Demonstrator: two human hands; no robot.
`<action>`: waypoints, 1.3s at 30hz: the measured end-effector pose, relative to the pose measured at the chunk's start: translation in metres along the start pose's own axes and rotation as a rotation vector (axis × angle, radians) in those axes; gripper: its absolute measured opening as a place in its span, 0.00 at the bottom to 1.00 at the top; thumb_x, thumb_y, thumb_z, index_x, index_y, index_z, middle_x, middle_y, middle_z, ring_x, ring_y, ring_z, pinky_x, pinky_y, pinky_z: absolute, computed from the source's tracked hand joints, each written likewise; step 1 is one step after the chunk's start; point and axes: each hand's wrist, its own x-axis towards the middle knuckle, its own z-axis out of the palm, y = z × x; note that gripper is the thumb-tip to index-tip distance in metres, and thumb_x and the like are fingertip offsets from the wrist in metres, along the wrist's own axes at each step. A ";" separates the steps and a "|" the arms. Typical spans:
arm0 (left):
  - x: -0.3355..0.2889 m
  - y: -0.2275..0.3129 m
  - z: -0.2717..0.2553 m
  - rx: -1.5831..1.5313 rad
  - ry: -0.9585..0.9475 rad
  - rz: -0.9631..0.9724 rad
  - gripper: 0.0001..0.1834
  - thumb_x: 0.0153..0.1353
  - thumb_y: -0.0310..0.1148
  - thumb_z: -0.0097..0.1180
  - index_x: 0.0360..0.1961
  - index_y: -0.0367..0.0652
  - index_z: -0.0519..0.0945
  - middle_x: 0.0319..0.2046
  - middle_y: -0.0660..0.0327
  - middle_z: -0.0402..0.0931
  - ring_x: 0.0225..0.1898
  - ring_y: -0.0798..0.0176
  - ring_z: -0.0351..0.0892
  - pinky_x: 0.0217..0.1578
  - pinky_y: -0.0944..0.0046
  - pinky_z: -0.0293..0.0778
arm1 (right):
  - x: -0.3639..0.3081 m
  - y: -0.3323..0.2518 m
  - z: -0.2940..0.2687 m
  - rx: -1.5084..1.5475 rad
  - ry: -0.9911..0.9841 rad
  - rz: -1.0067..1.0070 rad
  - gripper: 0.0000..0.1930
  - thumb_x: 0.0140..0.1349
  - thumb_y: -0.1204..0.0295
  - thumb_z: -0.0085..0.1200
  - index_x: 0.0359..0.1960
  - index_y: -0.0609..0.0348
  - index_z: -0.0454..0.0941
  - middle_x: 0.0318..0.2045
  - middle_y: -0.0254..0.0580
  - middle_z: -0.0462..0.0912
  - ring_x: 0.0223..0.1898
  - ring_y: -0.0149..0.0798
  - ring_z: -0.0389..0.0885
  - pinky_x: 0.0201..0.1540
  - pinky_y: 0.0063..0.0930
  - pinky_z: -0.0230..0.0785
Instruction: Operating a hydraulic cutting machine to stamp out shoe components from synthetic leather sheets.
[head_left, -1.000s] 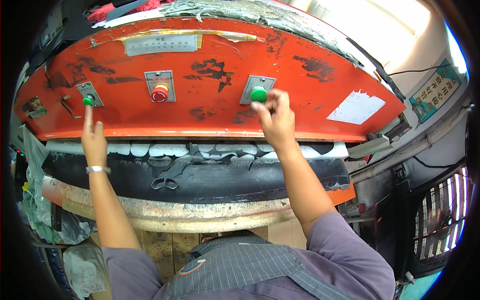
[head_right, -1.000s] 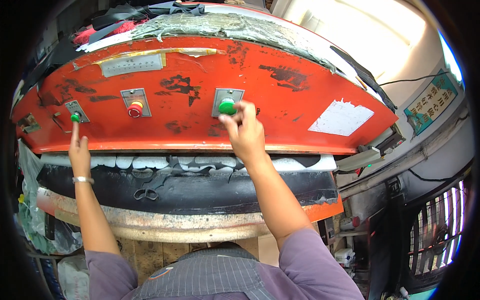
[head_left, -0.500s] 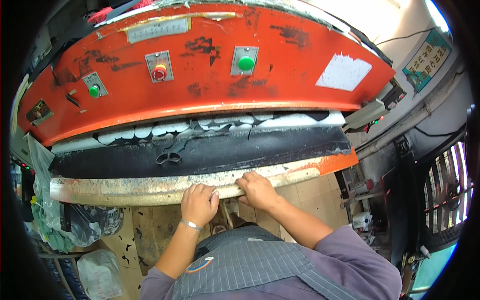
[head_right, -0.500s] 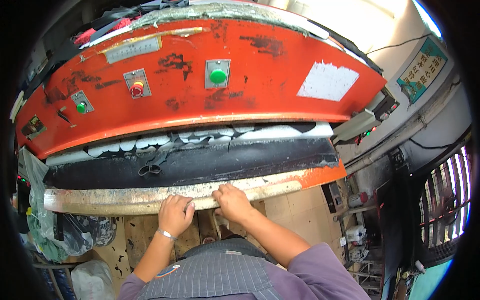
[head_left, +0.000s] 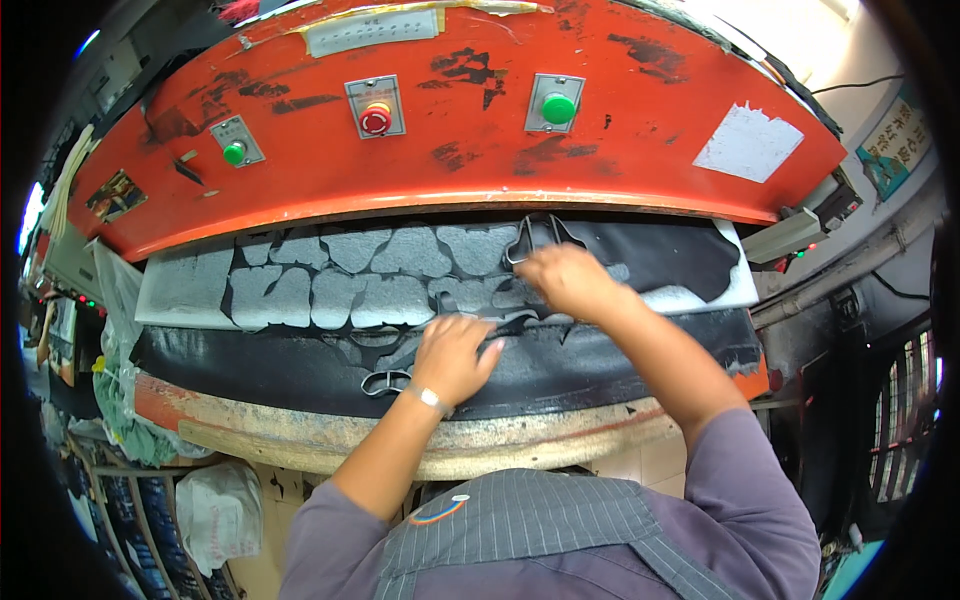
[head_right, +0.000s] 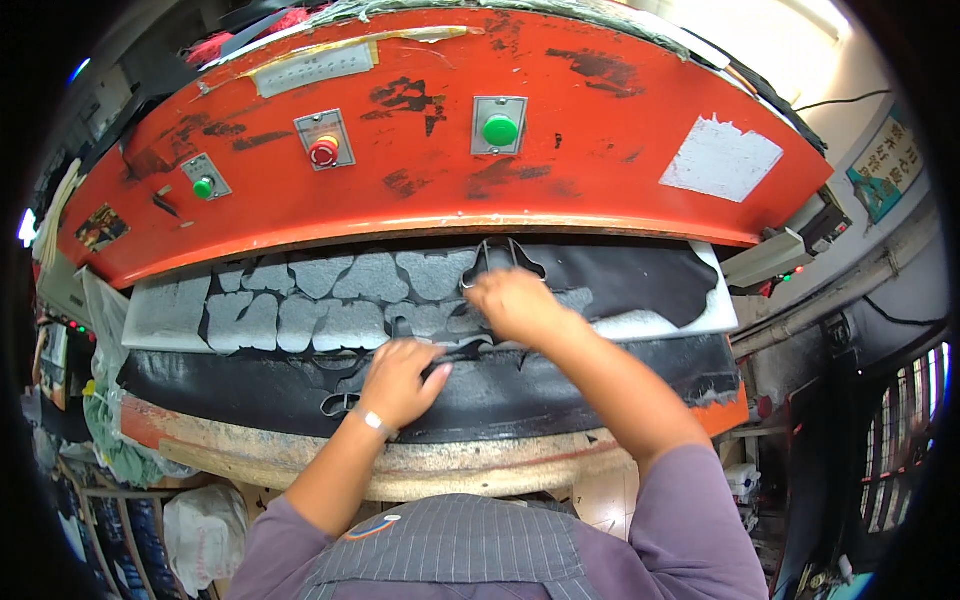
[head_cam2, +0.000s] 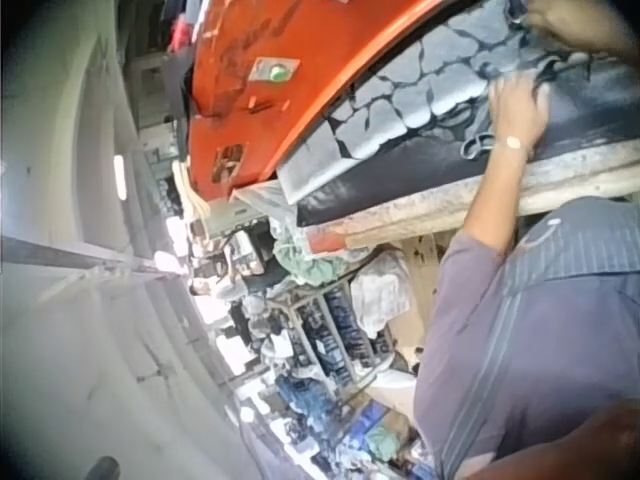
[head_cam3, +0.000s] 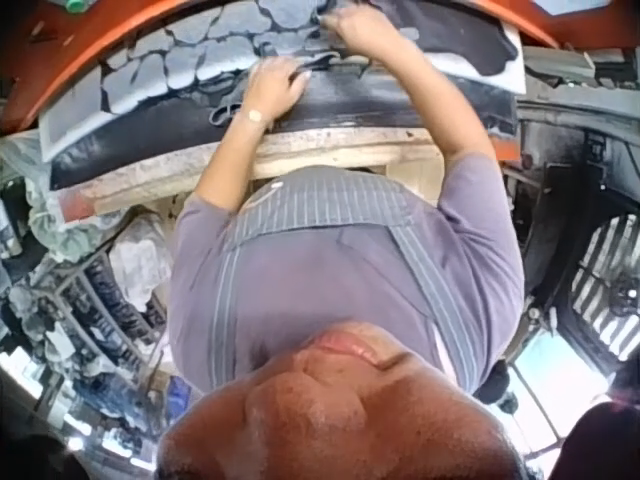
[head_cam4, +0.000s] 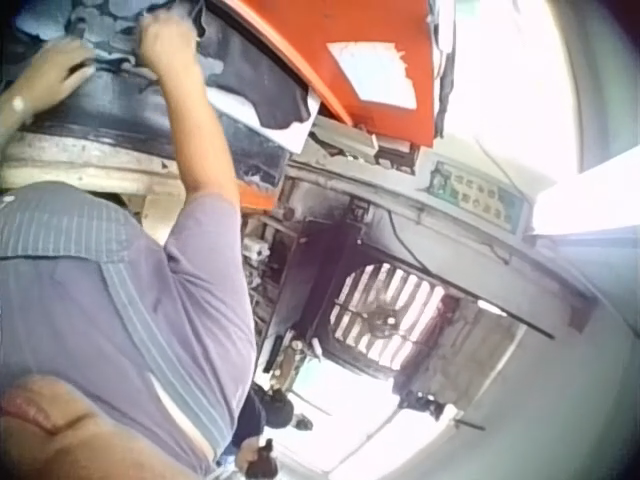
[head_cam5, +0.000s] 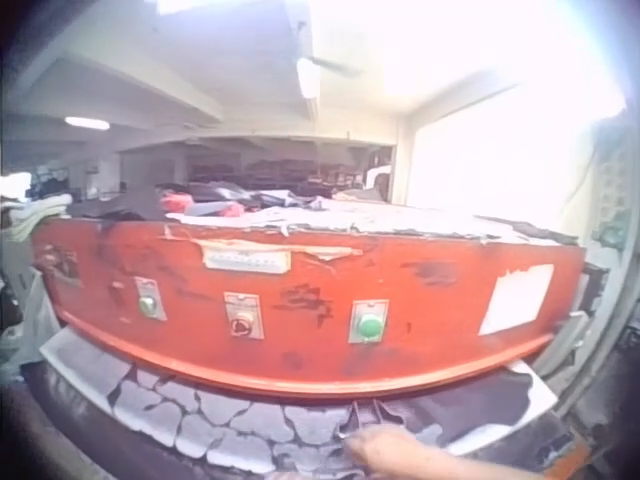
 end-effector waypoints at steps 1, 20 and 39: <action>0.015 -0.008 0.015 0.116 0.062 0.014 0.25 0.58 0.47 0.56 0.54 0.47 0.76 0.56 0.51 0.72 0.61 0.47 0.66 0.61 0.43 0.56 | 0.018 0.017 0.007 -0.068 0.015 -0.018 0.10 0.54 0.71 0.49 0.36 0.54 0.80 0.36 0.40 0.81 0.43 0.44 0.79 0.43 0.37 0.71; 0.042 0.030 0.005 -0.047 -0.284 -0.005 0.26 0.58 0.44 0.60 0.55 0.42 0.76 0.47 0.50 0.79 0.41 0.52 0.81 0.43 0.58 0.75 | -0.051 0.168 0.028 0.599 0.136 1.047 0.28 0.57 0.74 0.47 0.62 0.68 0.63 0.28 0.60 0.82 0.18 0.43 0.82 0.22 0.34 0.76; 0.166 0.013 0.166 0.085 0.223 -0.202 0.36 0.59 0.28 0.43 0.67 0.27 0.48 0.59 0.54 0.70 0.66 0.57 0.60 0.69 0.55 0.47 | -0.109 0.162 0.083 0.176 0.411 0.376 0.39 0.33 0.43 0.69 0.47 0.52 0.78 0.54 0.59 0.75 0.62 0.55 0.67 0.63 0.48 0.55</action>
